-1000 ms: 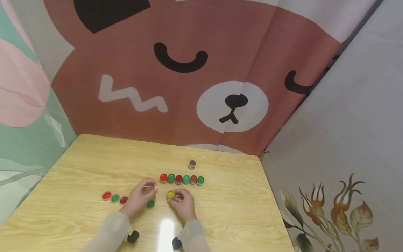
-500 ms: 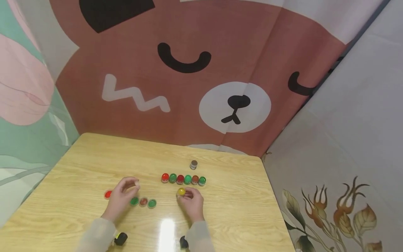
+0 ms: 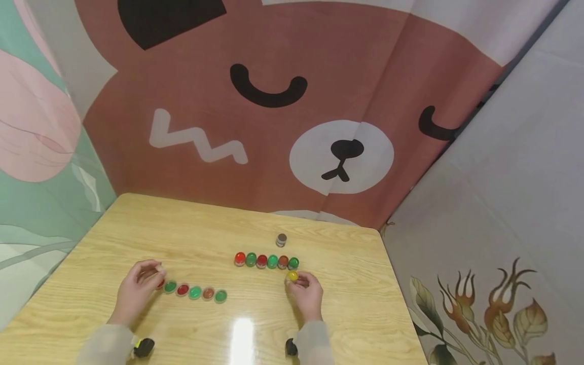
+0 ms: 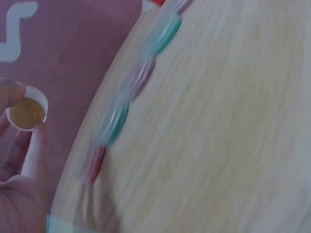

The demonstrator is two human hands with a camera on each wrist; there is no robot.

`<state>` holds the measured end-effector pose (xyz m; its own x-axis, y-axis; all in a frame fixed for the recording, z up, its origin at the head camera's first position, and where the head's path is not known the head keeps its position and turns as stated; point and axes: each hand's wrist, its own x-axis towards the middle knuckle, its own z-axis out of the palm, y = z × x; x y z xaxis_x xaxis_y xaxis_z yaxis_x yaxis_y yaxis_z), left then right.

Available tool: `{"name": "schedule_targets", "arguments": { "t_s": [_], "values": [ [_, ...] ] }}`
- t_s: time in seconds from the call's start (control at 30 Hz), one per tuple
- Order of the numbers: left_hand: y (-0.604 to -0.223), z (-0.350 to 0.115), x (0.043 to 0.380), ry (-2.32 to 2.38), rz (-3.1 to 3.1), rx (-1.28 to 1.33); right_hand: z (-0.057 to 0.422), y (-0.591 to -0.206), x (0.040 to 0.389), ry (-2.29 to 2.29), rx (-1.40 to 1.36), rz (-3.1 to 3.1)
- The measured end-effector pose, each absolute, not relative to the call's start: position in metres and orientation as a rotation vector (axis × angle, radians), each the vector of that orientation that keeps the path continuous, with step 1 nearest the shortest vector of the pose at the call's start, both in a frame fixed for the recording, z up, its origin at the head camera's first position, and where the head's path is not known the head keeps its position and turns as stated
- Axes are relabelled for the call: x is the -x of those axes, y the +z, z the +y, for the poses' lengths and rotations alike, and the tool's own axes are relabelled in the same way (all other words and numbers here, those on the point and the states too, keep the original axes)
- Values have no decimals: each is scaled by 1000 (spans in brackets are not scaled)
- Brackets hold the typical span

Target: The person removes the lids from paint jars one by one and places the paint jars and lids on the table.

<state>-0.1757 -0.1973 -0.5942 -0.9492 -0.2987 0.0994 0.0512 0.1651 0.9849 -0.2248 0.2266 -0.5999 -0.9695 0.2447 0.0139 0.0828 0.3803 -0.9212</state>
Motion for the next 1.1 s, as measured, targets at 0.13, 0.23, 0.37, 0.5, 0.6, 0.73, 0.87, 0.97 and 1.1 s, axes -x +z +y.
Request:
{"name": "schedule_targets", "arguments": {
  "t_s": [0.13, 0.23, 0.37, 0.5, 0.6, 0.73, 0.87, 0.97, 1.1],
  "values": [
    [-600, -211, 173, -1821, -2184, -314, 240, -597, 229, 1632, 334, -2496],
    [-601, -219, 171, -1785, -2220, -387, 248, -595, 232, 1613, 347, -2510],
    [-602, -228, 168, -1744, -2277, -469, 256, -596, 236, 1571, 360, -2510],
    [-606, -234, 166, -1670, -2360, -538, 261, -601, 242, 1525, 353, -2502],
    [-610, -238, 165, -1622, -2414, -572, 264, -603, 246, 1510, 359, -2501],
    [-613, -240, 166, -1601, -2441, -542, 265, -602, 251, 1477, 377, -2503],
    [-613, -239, 166, -1552, -2464, -478, 263, -600, 255, 1455, 399, -2511],
    [-612, -238, 166, -1505, -2486, -444, 262, -599, 258, 1454, 409, -2520],
    [-610, -238, 166, -1455, -2519, -403, 260, -602, 261, 1452, 416, -2534]
  ]
}}
